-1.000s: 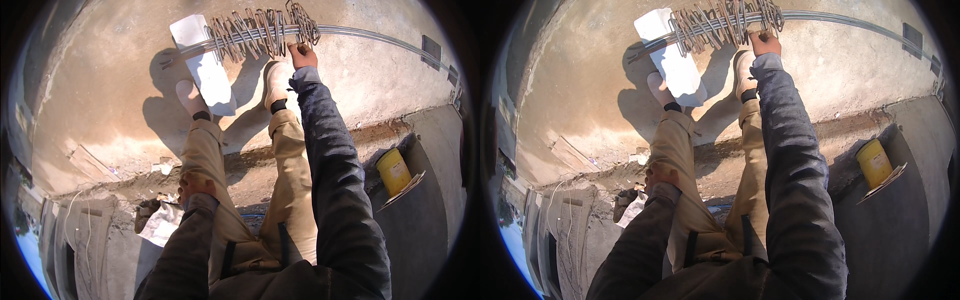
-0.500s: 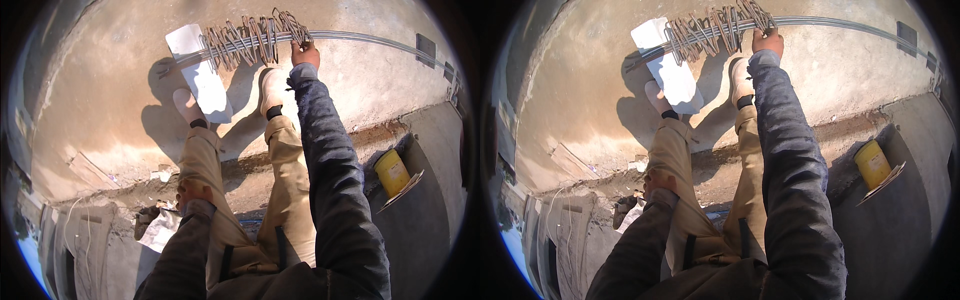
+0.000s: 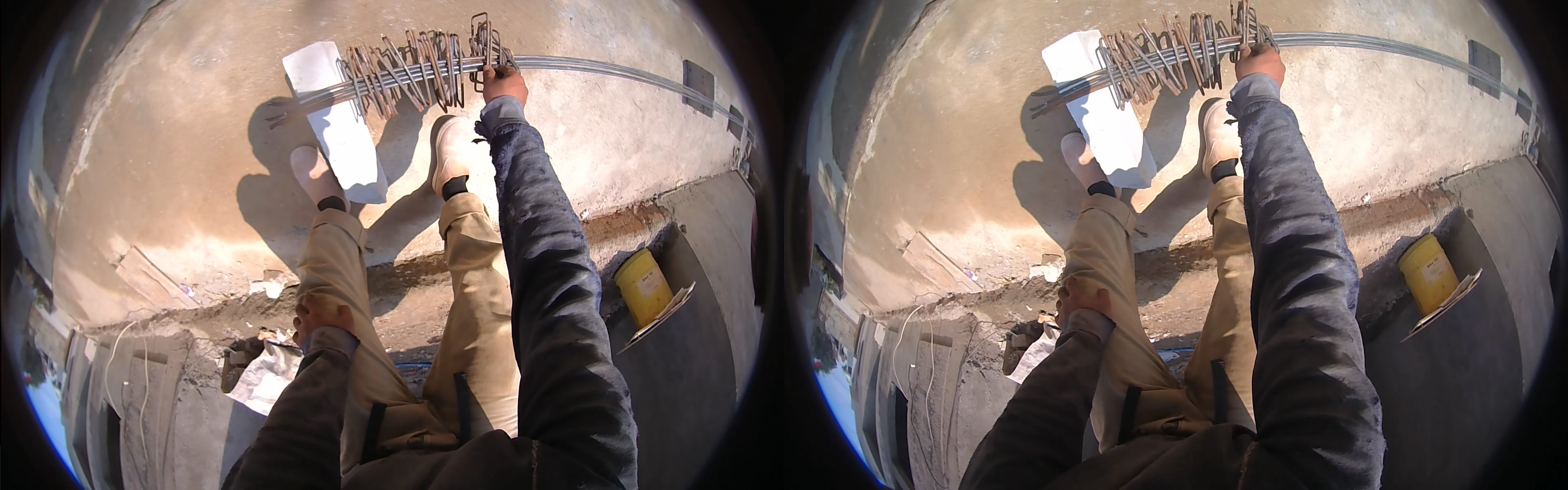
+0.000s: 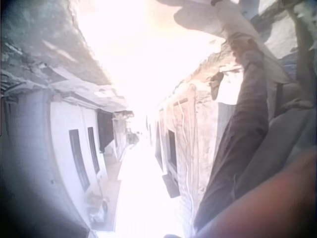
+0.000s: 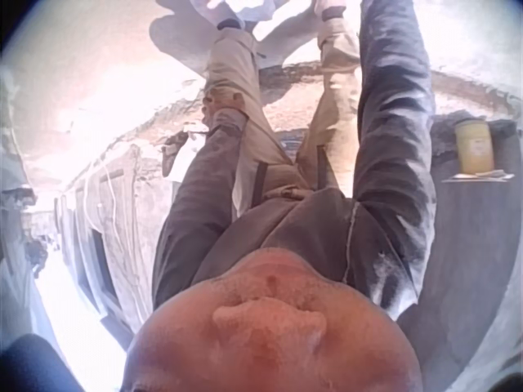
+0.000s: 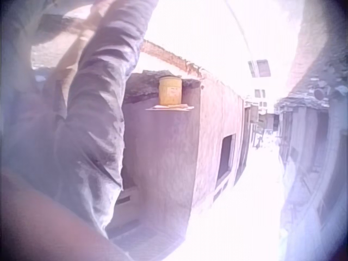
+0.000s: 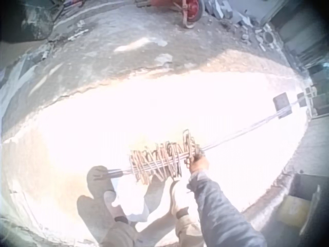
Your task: The person slides metal rings along a bundle of long rebar rods and uses wire to tie the rings in place at intervals.
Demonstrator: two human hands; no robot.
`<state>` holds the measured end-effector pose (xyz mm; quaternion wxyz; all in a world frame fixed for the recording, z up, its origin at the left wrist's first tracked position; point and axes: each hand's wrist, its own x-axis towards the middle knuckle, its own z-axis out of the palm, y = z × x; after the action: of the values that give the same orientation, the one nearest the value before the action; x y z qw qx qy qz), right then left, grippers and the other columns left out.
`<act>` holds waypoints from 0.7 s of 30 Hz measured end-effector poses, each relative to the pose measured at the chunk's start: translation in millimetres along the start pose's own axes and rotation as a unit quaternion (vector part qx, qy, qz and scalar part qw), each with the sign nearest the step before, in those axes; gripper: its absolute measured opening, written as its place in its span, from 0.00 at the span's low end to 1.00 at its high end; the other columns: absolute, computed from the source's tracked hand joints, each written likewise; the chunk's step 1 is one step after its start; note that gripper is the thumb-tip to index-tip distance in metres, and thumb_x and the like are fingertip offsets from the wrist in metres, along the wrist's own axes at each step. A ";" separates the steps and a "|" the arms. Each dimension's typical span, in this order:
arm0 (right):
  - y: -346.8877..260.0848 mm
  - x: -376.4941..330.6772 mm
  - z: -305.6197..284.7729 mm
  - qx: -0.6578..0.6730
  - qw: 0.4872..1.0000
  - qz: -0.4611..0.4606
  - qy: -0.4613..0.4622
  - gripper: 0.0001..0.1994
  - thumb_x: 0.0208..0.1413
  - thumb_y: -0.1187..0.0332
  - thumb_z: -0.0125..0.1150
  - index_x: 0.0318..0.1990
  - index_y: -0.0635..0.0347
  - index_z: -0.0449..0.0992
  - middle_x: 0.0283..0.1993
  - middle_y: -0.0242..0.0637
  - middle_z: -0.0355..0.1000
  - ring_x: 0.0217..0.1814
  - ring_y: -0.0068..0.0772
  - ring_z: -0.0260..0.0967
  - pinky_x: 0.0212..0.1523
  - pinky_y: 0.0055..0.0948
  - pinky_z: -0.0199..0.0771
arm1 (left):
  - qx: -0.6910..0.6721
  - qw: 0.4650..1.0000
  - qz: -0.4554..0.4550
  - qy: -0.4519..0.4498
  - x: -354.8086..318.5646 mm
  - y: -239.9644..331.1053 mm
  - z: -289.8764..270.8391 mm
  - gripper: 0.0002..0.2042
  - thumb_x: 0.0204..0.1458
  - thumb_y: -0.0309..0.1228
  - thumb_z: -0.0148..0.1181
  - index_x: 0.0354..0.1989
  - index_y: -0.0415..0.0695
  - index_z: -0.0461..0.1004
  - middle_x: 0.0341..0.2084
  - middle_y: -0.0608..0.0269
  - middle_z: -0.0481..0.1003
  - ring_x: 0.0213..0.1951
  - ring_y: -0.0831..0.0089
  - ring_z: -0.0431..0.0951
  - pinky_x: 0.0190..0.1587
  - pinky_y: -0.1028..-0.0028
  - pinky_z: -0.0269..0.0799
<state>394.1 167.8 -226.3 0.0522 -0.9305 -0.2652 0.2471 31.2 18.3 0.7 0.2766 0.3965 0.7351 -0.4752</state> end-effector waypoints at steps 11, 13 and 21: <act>47.4 -6.0 23.7 0.515 0.825 0.100 -0.210 0.10 0.50 0.84 0.53 0.40 0.67 0.68 0.33 0.41 0.73 0.33 0.32 0.73 0.33 0.25 0.75 | -0.006 1.000 0.000 0.000 -1.2 -0.2 -4.6 0.35 0.37 0.42 0.55 0.57 0.42 0.57 0.51 0.52 0.62 0.51 0.54 0.65 0.50 0.57 0.63; 52.3 -7.2 26.9 0.505 0.831 0.079 -0.220 0.10 0.50 0.84 0.53 0.40 0.67 0.68 0.33 0.41 0.73 0.33 0.31 0.73 0.34 0.25 0.75 | -0.009 1.000 -0.002 0.003 -0.2 -1.8 -2.0 0.35 0.37 0.42 0.55 0.57 0.43 0.57 0.51 0.52 0.62 0.50 0.54 0.65 0.50 0.57 0.63; 61.9 3.8 29.1 0.424 0.881 0.047 -0.207 0.07 0.45 0.80 0.60 0.34 0.67 0.74 0.27 0.34 0.73 0.25 0.22 0.67 0.27 0.21 0.69 | 0.004 1.000 0.002 -0.002 0.6 -1.6 -0.5 0.36 0.37 0.43 0.55 0.57 0.43 0.56 0.50 0.51 0.63 0.49 0.52 0.67 0.50 0.57 0.64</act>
<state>411.7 116.0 -267.5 0.3735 -0.7586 -0.0960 0.5251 29.5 18.6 1.1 0.2773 0.3980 0.7323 -0.4780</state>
